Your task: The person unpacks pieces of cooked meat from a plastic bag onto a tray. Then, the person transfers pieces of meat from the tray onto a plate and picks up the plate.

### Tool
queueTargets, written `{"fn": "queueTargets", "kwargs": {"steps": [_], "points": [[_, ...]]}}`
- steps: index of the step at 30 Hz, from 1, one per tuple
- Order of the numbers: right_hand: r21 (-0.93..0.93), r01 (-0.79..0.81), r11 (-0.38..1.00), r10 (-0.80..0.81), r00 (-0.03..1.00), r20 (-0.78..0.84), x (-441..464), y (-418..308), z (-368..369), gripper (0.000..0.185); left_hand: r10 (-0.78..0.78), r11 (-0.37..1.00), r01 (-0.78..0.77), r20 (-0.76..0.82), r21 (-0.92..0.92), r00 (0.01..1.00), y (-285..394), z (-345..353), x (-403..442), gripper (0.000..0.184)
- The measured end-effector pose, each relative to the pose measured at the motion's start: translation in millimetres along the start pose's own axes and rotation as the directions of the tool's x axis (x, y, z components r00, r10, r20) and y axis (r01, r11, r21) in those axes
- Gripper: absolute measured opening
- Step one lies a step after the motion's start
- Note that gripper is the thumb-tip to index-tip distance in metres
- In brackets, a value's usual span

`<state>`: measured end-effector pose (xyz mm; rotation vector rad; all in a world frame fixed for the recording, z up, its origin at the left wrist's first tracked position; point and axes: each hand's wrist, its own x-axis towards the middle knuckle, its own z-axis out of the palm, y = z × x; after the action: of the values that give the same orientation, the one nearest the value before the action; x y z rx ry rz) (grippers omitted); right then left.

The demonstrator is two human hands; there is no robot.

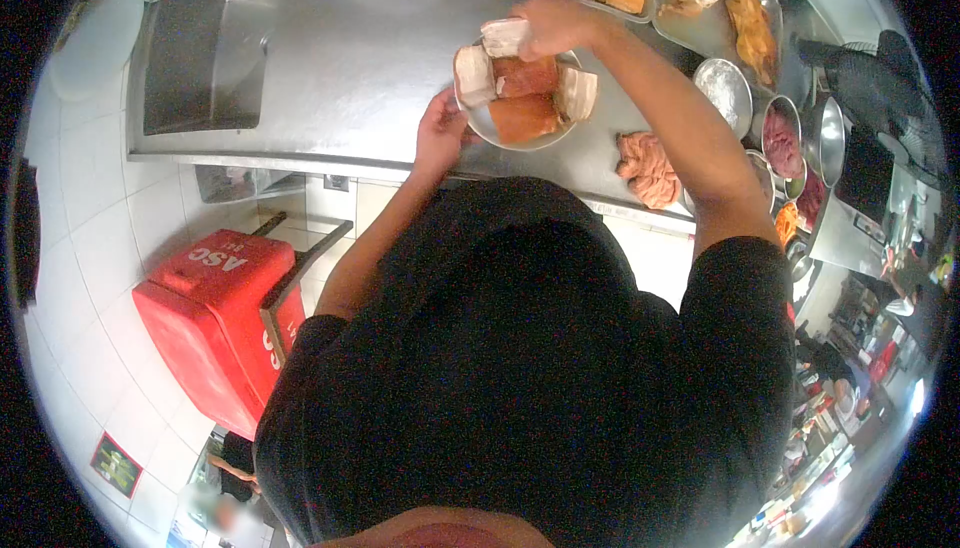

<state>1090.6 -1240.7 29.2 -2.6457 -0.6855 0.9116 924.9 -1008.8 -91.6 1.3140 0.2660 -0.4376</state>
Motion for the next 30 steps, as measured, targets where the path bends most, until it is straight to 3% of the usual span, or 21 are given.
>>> {"fn": "queueTargets", "kwargs": {"steps": [5, 8, 11, 12, 15, 18, 21, 23, 25, 27, 30], "points": [[0.033, 0.040, 0.999, -0.039, 0.998, -0.039, -9, -2, 10, 0.065, 0.021, 0.999, -0.021, -0.011, 0.039, 1.000, 2, 1, 2, 0.052], [-0.020, -0.043, 0.999, 0.043, 0.999, 0.013, -5, -4, 13, 0.071, 0.059, 0.997, -0.059, -0.005, 0.052, 0.998, 3, 1, 1, 0.057], [-0.033, 0.056, 0.998, -0.062, 0.962, -0.267, -25, -18, 6, 0.074, 0.130, 0.989, -0.129, -0.002, 0.068, 0.992, 5, 4, 0, 0.063], [-0.046, 0.097, 0.994, -0.106, 0.954, -0.279, -25, -22, 9, 0.075, 0.162, 0.984, -0.161, -0.010, 0.071, 0.987, 6, 4, 0, 0.065], [-0.093, 0.123, 0.988, -0.148, 0.928, -0.342, -31, -23, 29, 0.075, 0.445, 0.764, -0.419, 0.069, 0.490, 0.893, 5, 1, 4, 0.068], [-0.130, 0.058, 0.990, -0.106, 0.911, -0.398, -24, -18, 39, 0.074, 0.409, 0.837, -0.407, 0.076, 0.365, 0.909, 22, 8, 2, 0.068], [-0.079, 0.093, 0.993, -0.115, 0.930, -0.348, -21, -17, 34, 0.075, 0.446, 0.754, -0.446, 0.122, 0.482, 0.887, 36, 8, -1, 0.068], [-0.076, 0.097, 0.992, -0.115, 0.946, -0.304, -22, -16, 29, 0.076, 0.384, 0.791, -0.392, 0.116, 0.470, 0.916, 35, 7, -1, 0.068], [0.026, 0.135, 0.991, -0.109, 0.886, -0.451, -31, -18, 24, 0.079, 0.377, 0.774, -0.381, 0.115, 0.505, 0.919, 44, 6, -3, 0.068], [0.104, 0.210, 0.972, -0.110, 0.799, -0.591, -33, -15, 15, 0.081, 0.466, 0.677, -0.461, 0.150, 0.574, 0.872, 44, -2, -3, 0.066], [0.276, 0.121, 0.954, 0.159, 0.575, -0.803, -37, 10, -10, 0.070, 0.516, 0.589, -0.483, 0.158, 0.648, 0.842, 42, -17, -12, 0.062]]}}
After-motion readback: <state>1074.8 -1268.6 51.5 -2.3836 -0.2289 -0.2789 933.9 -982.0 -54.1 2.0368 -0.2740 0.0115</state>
